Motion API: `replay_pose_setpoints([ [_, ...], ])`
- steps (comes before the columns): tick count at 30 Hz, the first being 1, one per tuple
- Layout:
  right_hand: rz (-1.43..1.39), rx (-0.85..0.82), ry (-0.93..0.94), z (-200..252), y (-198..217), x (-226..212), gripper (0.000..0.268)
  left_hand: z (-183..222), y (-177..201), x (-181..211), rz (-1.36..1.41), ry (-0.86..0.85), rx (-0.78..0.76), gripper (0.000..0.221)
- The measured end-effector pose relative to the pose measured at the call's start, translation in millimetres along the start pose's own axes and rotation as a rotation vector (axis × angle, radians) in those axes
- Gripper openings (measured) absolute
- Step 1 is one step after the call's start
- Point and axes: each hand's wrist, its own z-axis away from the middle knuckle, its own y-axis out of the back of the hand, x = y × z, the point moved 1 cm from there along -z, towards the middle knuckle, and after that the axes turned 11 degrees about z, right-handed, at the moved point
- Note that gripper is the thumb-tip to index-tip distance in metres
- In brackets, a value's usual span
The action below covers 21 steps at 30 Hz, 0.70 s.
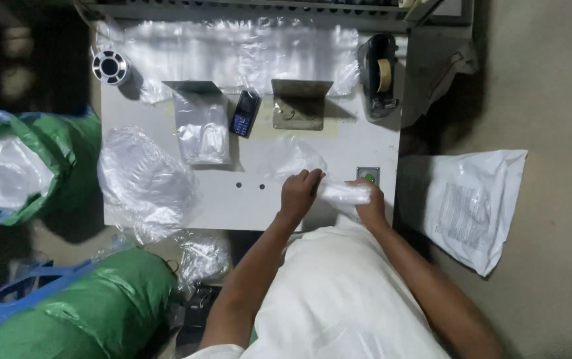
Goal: The person sorts and stacks clear plastic bags at a workstation, handling them individually and placing them in stacks or into a nearby bin.
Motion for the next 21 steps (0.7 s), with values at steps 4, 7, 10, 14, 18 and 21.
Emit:
replay_pose_setpoints([
  [4, -0.375, -0.085, -0.155, 22, -15, -3, 0.024, -20, 2, 37, 0.134, 0.087, 0.115, 0.013],
  [7, -0.921, -0.142, -0.329, -6, -19, -3, 0.034, -45, 10, 58, 0.350, 0.089, 0.102, 0.011],
  [10, -0.124, -0.259, -0.444, -7, -24, -9, 0.063, -35, 19, 62, 0.286, 0.038, -0.001, 0.013],
  [14, -1.065, -0.422, -0.535, -11, 3, -58, 0.028, -29, 23, 58, 0.355, 0.258, -0.011, 0.017],
  [18, -0.996, -0.467, -0.578, -8, -1, -68, 0.025, -46, 43, 100, 0.589, 0.476, -0.213, 0.027],
  [21, -0.676, -0.405, -0.477, -7, 11, -86, 0.038, -63, 54, 113, 0.793, 0.589, -0.173, 0.025],
])
